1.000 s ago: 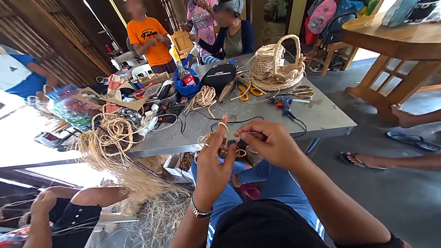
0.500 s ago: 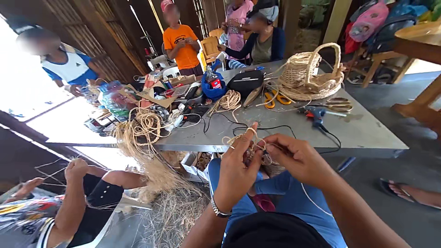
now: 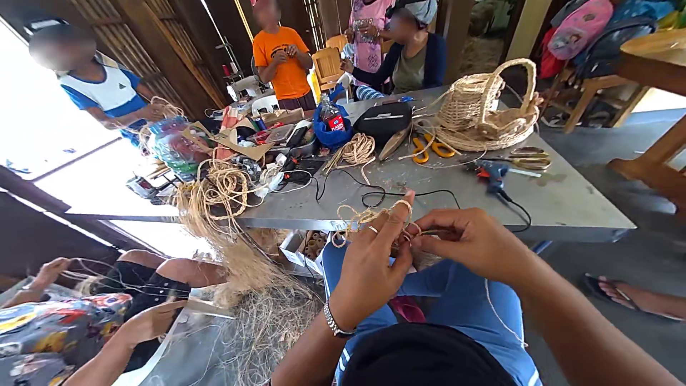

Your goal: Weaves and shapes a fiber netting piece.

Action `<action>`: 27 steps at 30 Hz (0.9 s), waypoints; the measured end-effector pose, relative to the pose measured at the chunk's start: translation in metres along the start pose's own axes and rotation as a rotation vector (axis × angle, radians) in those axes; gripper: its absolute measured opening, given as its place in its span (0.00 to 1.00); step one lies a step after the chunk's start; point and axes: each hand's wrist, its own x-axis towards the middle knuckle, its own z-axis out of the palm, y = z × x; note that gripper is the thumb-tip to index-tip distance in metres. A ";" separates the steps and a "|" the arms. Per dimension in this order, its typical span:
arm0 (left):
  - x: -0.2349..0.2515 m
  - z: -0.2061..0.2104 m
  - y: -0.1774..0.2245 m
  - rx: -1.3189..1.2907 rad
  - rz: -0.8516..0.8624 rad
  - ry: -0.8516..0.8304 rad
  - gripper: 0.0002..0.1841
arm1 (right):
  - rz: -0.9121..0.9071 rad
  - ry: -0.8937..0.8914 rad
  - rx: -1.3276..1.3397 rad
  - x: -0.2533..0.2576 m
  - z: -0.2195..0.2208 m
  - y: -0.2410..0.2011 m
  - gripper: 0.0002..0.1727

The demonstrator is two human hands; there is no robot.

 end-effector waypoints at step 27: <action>0.006 -0.010 -0.007 -0.278 -0.058 0.051 0.16 | 0.049 -0.089 0.201 0.012 -0.010 0.004 0.11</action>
